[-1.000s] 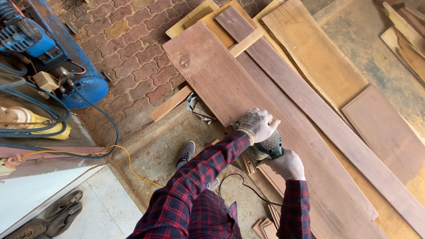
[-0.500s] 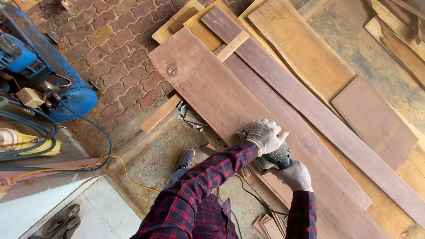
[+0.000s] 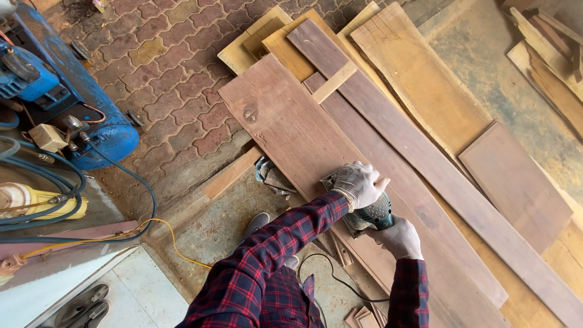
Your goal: The person uses an electric orbital sander to sand the surface of wooden boards laid across supports, moving the sander along the boards. They then set the sander down and hand-sand the board surfaces with a folded sandpaper block, rubbing along the wood.
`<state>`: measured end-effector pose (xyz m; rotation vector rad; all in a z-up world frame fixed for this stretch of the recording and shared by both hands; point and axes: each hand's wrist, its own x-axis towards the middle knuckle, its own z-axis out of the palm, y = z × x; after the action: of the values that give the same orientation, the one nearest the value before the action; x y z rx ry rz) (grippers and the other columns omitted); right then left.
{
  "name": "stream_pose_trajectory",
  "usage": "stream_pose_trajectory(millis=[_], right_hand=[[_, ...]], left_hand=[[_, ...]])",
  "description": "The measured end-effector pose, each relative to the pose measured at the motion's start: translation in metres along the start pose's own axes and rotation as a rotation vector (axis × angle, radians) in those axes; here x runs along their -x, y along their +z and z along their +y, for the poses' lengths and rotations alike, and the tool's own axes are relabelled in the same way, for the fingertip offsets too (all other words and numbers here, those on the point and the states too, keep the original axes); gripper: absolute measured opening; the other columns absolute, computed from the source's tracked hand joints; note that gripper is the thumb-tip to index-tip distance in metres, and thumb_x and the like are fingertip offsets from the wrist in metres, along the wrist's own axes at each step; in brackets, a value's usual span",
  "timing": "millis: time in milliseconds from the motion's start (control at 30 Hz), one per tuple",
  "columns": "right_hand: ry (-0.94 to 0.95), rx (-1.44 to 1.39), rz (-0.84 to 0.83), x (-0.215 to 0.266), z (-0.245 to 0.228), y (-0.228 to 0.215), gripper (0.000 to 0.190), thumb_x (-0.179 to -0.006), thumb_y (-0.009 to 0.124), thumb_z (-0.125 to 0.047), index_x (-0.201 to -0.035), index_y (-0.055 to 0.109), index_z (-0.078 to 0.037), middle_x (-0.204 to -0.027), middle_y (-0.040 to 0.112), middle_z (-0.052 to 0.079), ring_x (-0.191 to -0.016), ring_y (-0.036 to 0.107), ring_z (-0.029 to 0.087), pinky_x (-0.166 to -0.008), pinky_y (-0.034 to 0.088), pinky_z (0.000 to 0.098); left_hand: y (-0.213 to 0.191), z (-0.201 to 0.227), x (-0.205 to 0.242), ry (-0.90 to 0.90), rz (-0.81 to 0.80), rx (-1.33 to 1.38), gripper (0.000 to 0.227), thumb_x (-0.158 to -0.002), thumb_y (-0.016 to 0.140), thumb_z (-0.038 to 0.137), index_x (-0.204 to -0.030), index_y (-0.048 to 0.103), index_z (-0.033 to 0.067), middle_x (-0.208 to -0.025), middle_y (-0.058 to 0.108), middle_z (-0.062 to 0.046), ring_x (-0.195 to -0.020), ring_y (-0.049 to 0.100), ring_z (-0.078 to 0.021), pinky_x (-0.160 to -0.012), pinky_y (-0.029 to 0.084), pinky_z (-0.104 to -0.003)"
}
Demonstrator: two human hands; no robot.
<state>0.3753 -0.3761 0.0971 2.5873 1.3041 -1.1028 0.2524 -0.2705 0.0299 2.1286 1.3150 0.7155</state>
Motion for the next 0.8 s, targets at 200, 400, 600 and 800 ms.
stream_pose_trajectory(millis=[200, 400, 600, 800], right_hand=[[-0.035, 0.042, -0.012, -0.023, -0.038, 0.003, 0.038, -0.063, 0.090, -0.036, -0.088, 0.080, -0.008, -0.066, 0.075, 0.006, -0.059, 0.072, 0.017, -0.062, 0.057, 0.0324], [-0.125, 0.089, -0.014, -0.038, -0.095, 0.004, 0.038, -0.062, 0.089, -0.036, -0.088, 0.080, -0.009, -0.064, 0.074, 0.007, -0.057, 0.071, 0.018, -0.061, 0.058, 0.0333], [-0.203, 0.131, -0.034, -0.067, -0.140, 0.011, 0.041, -0.062, 0.089, -0.036, -0.087, 0.079, -0.005, -0.063, 0.074, 0.008, -0.056, 0.072, 0.018, -0.061, 0.059, 0.0332], [-0.280, 0.176, -0.034, -0.086, -0.182, 0.020, 0.041, -0.062, 0.088, -0.037, -0.088, 0.079, -0.007, -0.062, 0.073, 0.008, -0.056, 0.072, 0.018, -0.061, 0.058, 0.0341]], left_hand=[[-0.022, -0.036, -0.017, -0.016, 0.064, 0.008, 0.047, -0.096, 0.058, 0.048, -0.080, 0.075, 0.0074, -0.092, 0.074, -0.015, -0.091, 0.068, -0.0344, -0.084, 0.055, -0.047], [-0.049, -0.077, -0.039, -0.043, 0.158, 0.010, 0.046, -0.094, 0.060, 0.047, -0.075, 0.074, 0.0076, -0.088, 0.073, -0.015, -0.087, 0.069, -0.0352, -0.081, 0.055, -0.047], [-0.071, -0.122, -0.061, -0.053, 0.249, -0.015, 0.043, -0.095, 0.061, 0.045, -0.073, 0.071, 0.0091, -0.084, 0.073, -0.015, -0.083, 0.068, -0.0361, -0.079, 0.055, -0.048], [-0.102, -0.160, -0.078, -0.081, 0.217, -0.033, 0.045, -0.096, 0.059, 0.046, -0.074, 0.071, 0.0094, -0.082, 0.073, -0.013, -0.081, 0.069, -0.0323, -0.076, 0.054, -0.046]])
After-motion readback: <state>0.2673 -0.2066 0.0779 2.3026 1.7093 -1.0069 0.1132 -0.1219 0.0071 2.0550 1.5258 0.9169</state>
